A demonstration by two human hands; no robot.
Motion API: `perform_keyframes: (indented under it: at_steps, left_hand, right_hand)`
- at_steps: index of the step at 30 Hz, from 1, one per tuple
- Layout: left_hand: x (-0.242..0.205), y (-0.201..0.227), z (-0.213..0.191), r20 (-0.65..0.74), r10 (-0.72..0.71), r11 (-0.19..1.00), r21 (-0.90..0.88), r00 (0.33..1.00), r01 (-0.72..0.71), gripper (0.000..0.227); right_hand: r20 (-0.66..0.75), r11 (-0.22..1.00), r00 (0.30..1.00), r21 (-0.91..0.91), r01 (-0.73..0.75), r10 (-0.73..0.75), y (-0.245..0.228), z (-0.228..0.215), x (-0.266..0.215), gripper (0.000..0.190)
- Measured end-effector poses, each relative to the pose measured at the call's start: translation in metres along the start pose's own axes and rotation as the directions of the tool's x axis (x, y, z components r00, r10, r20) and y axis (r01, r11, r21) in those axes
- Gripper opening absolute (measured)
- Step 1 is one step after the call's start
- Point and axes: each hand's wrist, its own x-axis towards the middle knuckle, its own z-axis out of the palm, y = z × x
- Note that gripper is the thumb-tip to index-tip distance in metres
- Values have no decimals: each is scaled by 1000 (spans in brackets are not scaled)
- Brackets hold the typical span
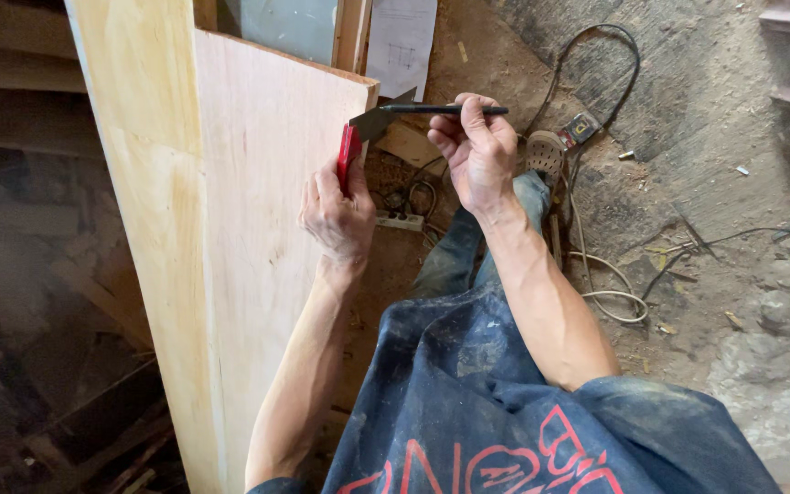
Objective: The person uses a combination square and a pencil to draw straight lines and right angles on a large wooden board. They repeatedly reposition the square to mark multiple sections of the board.
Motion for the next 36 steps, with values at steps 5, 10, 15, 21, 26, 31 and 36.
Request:
perform_keyframes:
  at_steps: [5,10,15,21,26,31,36]
  left_hand:
    - [0,-1,1,-10,11,1000,3,1000,-11,18]
    - [-1,0,1,4,2,1000,17,1000,-2,16]
    - [-1,0,1,0,12,1000,9,1000,-12,16]
    - [0,1,1,5,27,1000,10,1000,-27,16]
    - [0,3,0,8,19,1000,18,1000,-19,16]
    - [1,3,0,0,21,1000,12,1000,-21,17]
    - [2,4,3,-14,13,999,40,1000,-12,17]
  right_hand:
    - [5,1000,1000,-3,-2,2,2,0,1,25]
    - [-2,1000,1000,-8,-6,6,5,1,2,25]
    - [-3,1000,1000,4,4,-4,6,1,2,26]
    - [7,1000,1000,-10,8,-8,5,4,1,26]
    - [4,1000,1000,6,3,-3,9,4,1,25]
    - [-29,1000,999,4,14,-14,17,-1,6,22]
    - [-23,950,985,-267,161,-173,12,8,5,18]
